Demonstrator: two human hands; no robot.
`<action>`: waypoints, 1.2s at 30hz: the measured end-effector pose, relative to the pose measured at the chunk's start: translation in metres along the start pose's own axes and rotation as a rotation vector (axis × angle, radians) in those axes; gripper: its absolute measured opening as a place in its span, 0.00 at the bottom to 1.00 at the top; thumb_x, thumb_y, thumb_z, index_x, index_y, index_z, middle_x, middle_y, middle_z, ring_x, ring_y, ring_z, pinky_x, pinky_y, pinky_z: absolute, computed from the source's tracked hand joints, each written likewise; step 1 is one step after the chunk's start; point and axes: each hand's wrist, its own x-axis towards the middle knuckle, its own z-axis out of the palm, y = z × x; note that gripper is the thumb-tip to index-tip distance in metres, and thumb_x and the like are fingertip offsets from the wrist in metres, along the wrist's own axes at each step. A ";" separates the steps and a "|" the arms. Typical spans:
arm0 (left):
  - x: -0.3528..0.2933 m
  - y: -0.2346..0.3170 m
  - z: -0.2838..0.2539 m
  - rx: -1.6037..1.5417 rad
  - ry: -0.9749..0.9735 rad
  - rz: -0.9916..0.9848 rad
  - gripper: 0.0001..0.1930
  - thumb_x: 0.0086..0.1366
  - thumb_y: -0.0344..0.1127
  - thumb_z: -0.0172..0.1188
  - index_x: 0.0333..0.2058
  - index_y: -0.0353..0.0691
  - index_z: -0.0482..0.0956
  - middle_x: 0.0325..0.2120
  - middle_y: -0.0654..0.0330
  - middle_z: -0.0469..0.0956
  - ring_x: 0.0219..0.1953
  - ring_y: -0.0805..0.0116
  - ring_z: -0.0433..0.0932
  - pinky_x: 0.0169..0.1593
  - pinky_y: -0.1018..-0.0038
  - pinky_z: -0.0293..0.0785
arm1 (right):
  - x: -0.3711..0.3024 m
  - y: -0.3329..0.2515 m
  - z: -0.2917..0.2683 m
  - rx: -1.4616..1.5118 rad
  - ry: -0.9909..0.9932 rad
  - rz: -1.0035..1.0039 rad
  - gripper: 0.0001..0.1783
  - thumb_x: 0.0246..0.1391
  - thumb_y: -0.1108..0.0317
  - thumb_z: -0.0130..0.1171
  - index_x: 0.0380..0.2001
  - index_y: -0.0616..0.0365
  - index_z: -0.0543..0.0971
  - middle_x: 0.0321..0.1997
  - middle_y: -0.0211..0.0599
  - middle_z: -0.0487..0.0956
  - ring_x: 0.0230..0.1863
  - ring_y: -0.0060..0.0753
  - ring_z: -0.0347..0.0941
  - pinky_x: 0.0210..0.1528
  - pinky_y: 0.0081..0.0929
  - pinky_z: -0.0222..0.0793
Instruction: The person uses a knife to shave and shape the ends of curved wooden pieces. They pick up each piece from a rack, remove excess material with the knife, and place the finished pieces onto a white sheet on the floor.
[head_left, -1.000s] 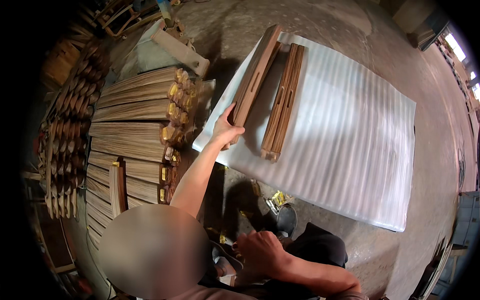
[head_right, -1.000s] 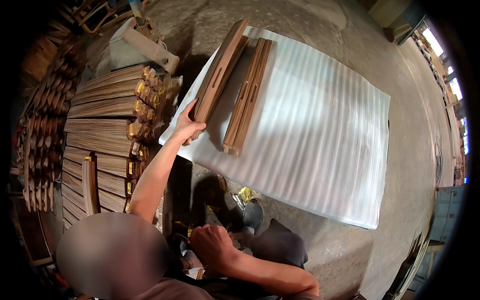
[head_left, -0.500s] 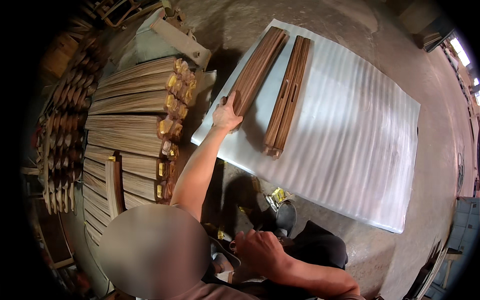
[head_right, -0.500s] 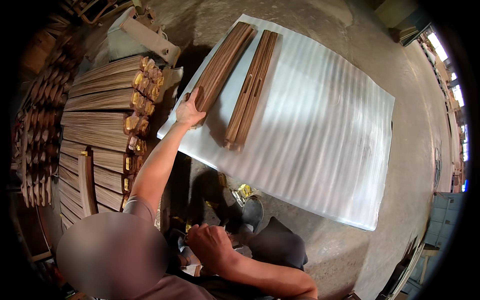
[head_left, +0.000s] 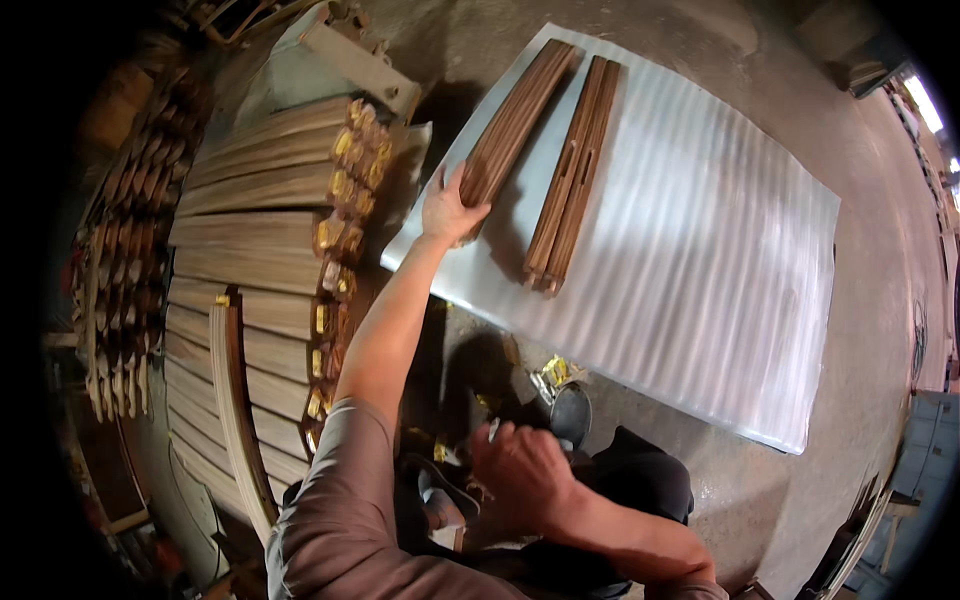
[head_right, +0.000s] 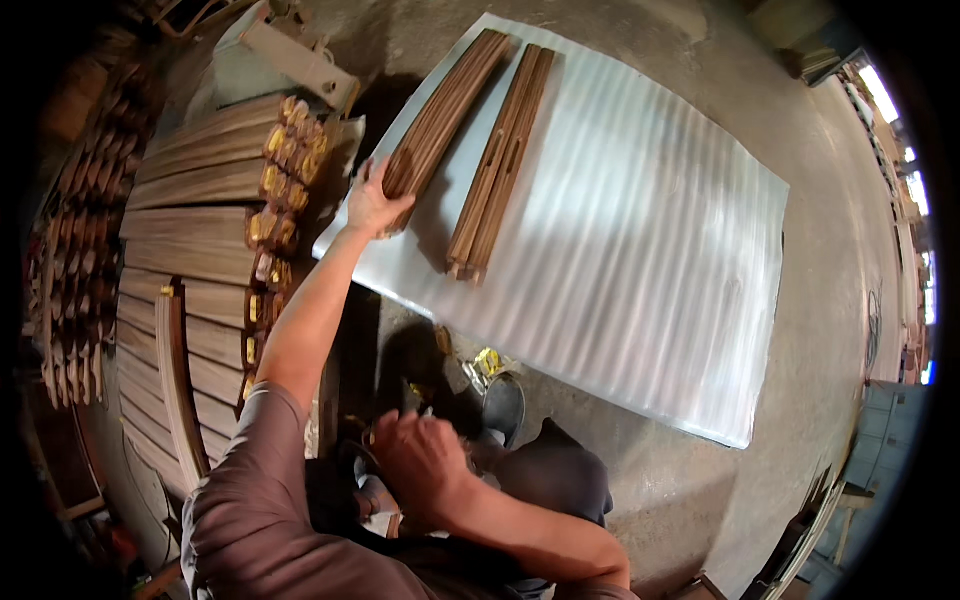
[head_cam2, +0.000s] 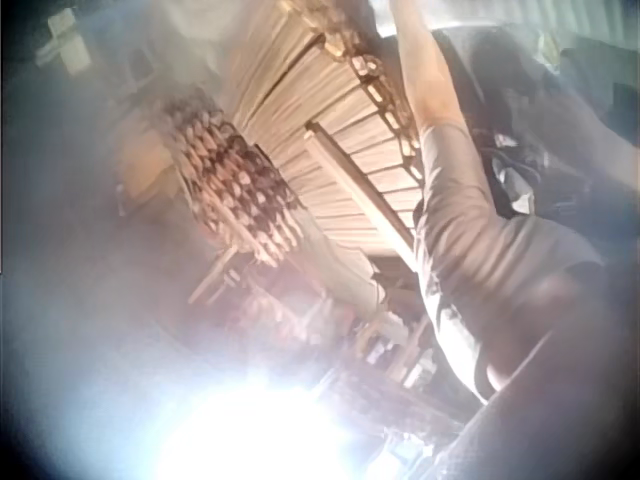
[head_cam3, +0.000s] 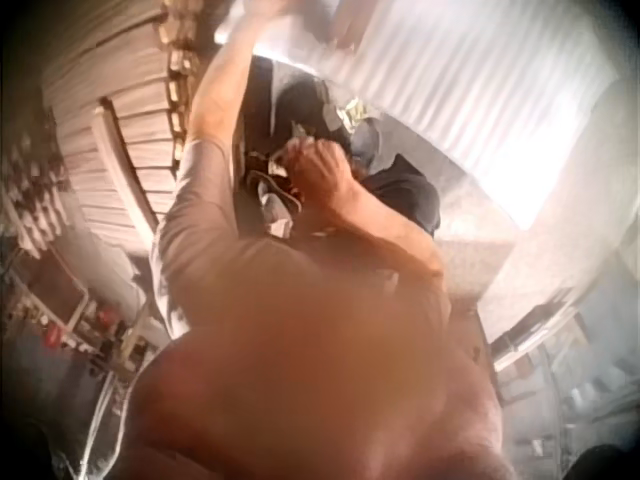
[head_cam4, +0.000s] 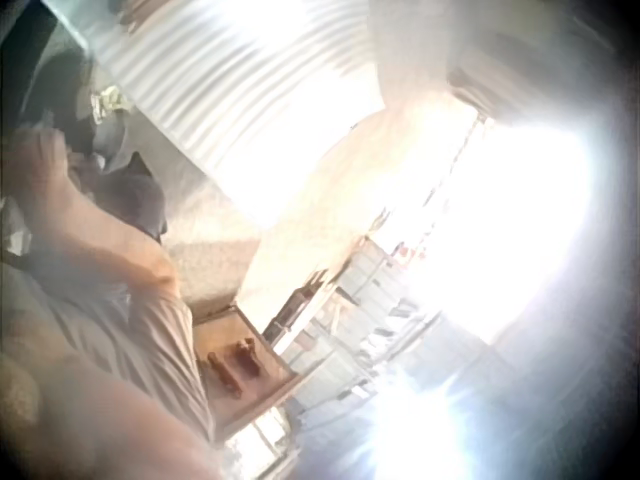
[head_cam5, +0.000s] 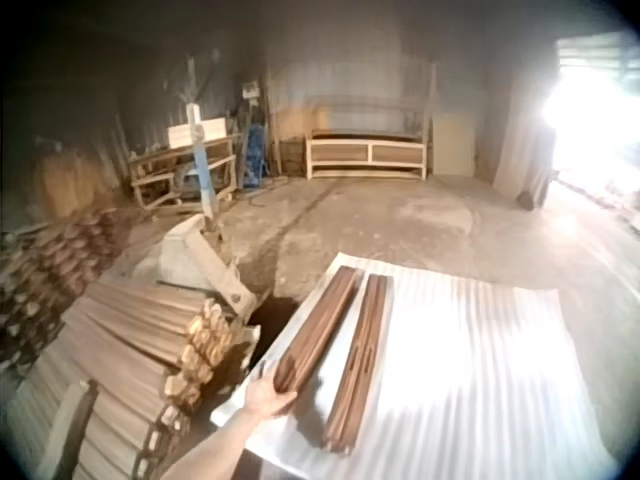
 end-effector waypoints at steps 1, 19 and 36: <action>-0.005 -0.011 -0.006 -0.029 0.109 0.026 0.46 0.47 0.48 0.75 0.66 0.49 0.65 0.67 0.43 0.60 0.62 0.46 0.69 0.60 0.60 0.72 | 0.003 0.003 -0.003 0.011 0.088 0.016 0.11 0.53 0.64 0.57 0.34 0.61 0.74 0.25 0.42 0.76 0.23 0.42 0.76 0.24 0.36 0.70; -0.256 0.100 -0.257 -1.089 -0.368 -0.651 0.18 0.65 0.27 0.57 0.54 0.35 0.71 0.37 0.62 0.75 0.35 0.72 0.74 0.37 0.73 0.72 | 0.093 0.000 0.001 0.872 0.305 -0.001 0.45 0.54 0.31 0.59 0.50 0.69 0.78 0.51 0.58 0.75 0.51 0.55 0.76 0.53 0.46 0.74; -0.261 0.039 -0.300 -1.283 -0.384 -0.688 0.14 0.62 0.23 0.61 0.47 0.33 0.74 0.21 0.71 0.67 0.21 0.82 0.64 0.25 0.83 0.63 | 0.294 0.200 0.124 -0.187 0.734 0.754 0.30 0.60 0.77 0.51 0.65 0.71 0.60 0.74 0.68 0.51 0.70 0.69 0.56 0.67 0.48 0.65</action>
